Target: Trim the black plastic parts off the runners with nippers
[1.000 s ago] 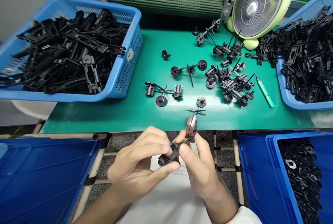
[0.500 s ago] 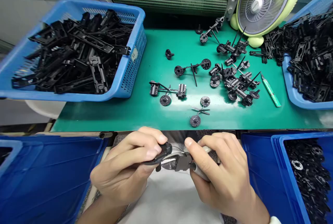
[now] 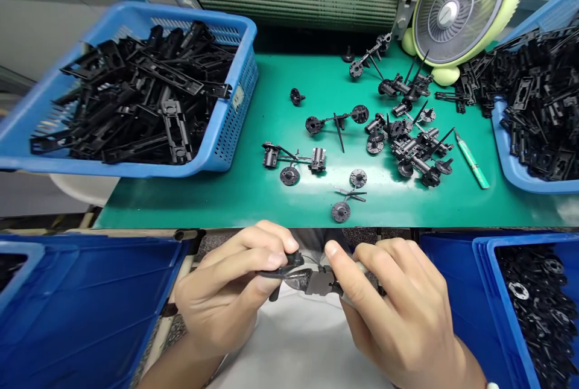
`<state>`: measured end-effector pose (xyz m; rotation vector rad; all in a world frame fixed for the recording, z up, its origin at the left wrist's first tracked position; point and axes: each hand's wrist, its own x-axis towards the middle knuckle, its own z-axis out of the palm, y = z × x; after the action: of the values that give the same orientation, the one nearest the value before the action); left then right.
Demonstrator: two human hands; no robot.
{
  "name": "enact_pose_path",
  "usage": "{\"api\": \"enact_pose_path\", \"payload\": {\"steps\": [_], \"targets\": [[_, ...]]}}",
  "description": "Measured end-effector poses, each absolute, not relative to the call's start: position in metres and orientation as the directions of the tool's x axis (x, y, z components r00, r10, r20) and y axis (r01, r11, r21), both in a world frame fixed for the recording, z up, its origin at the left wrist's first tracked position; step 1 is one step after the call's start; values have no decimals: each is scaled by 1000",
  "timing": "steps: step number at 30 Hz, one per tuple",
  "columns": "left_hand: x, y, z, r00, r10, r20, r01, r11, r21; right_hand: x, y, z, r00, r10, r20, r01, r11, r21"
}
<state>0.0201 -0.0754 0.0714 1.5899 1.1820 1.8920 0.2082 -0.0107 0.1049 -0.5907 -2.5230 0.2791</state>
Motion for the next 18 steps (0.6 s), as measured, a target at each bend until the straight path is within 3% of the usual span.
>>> {"api": "enact_pose_path", "payload": {"steps": [7,10,13,15,17,18], "targets": [[24,-77,70,-317,811,491,89,-491,867,210,-12,107,-784,470,405,349,874,-338],[28,-77,65,-347,836,425,-51,-469,882,215,-11,96,-712,556,428,326,803,-500],[33,-74,60,-400,870,287,-272,-413,869,215,1,68,-460,799,388,274,543,-794],[38,-69,58,-345,921,180,-412,-321,853,210,20,44,-256,935,245,193,298,-935],[47,-59,57,-240,962,128,-489,-233,840,203,45,20,-85,986,144,25,147,-989],[56,-52,57,-203,972,123,-500,-210,840,201,57,11,-54,988,142,14,143,-990]]}}
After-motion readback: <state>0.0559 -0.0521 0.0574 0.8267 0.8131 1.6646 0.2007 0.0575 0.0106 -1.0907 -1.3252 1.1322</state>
